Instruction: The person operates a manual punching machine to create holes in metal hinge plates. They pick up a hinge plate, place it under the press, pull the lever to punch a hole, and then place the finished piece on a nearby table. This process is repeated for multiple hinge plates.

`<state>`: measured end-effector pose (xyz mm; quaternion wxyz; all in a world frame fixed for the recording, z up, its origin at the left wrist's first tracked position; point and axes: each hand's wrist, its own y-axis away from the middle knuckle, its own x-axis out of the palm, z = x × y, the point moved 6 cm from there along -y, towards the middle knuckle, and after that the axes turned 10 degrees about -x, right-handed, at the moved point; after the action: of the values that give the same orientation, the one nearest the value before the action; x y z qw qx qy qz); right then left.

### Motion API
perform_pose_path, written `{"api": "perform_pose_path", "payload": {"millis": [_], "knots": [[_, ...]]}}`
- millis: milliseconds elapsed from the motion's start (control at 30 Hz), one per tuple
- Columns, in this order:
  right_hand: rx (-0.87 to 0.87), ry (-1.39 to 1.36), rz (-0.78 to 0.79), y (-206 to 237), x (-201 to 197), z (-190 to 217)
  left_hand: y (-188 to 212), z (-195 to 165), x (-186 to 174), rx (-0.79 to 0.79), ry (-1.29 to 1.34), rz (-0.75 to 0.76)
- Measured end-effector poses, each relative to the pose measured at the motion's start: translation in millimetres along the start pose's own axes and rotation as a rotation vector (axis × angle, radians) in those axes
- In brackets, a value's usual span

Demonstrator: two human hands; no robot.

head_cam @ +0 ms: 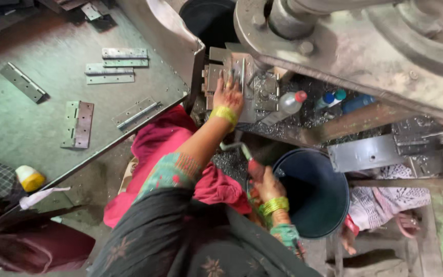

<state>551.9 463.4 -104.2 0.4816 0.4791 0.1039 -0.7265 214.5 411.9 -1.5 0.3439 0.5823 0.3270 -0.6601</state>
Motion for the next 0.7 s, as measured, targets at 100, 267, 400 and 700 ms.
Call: {"api": "perform_pose_path", "payload": {"millis": [100,267,400,700], "knots": [[0.04,0.04,0.004,2.5,-2.1,-5.8,-13.2,-9.0,2.1,-0.017,-0.054,-0.031],[-0.024,-0.013,-0.101,0.8,36.3,-2.4,-21.0,-9.8,-2.5,-0.077,-0.029,0.025],[0.051,0.002,-0.064,-0.9,34.4,2.3,1.9,25.8,-13.8,-0.176,0.35,-0.163],[0.105,-0.11,-0.007,15.7,21.2,22.8,133.3,249.9,27.6,-0.424,0.502,-0.282]]}}
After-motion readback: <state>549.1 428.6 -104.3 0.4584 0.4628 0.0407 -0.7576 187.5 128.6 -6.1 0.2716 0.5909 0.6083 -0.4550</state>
